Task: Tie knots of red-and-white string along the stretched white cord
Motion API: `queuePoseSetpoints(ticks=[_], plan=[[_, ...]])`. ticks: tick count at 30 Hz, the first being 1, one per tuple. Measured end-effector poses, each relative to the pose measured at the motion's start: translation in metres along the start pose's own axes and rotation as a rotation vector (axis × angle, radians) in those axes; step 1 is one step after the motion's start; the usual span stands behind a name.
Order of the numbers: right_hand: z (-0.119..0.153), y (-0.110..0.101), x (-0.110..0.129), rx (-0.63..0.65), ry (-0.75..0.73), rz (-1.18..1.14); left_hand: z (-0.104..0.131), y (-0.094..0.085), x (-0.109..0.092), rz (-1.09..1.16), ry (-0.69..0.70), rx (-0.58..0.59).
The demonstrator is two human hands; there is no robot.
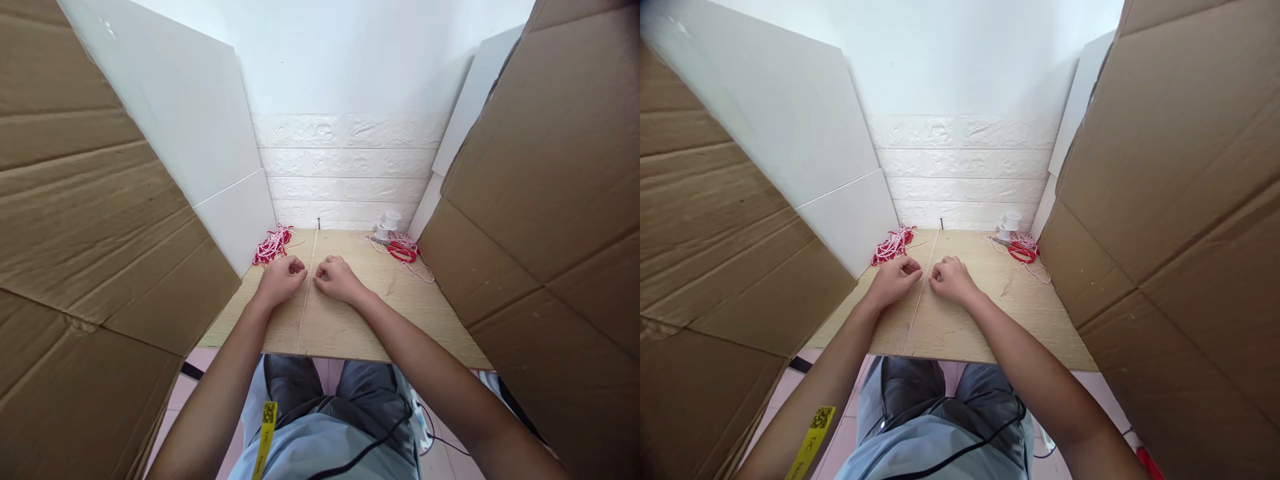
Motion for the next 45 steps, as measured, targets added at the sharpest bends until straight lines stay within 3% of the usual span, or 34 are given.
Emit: queuePoseSetpoints(ticks=[9, 45], plan=[[0.0006, 0.0010, 0.0000, 0.004, -0.006, -0.006, 0.0052, 0.0083, -0.0059, 0.037, 0.039, 0.098], [0.0006, 0.0022, 0.0023, 0.034, -0.019, -0.011, 0.0038, 0.0060, -0.0081, -0.016, 0.028, 0.060]])
Point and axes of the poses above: each hand's wrist, its own z-axis away from the middle knuckle, its own y-axis out of the palm, x = y × z, the point moved 9 cm from there along -z, towards the middle knuckle, and after that the axes turned 14 degrees about -x, right-handed, at the moved point
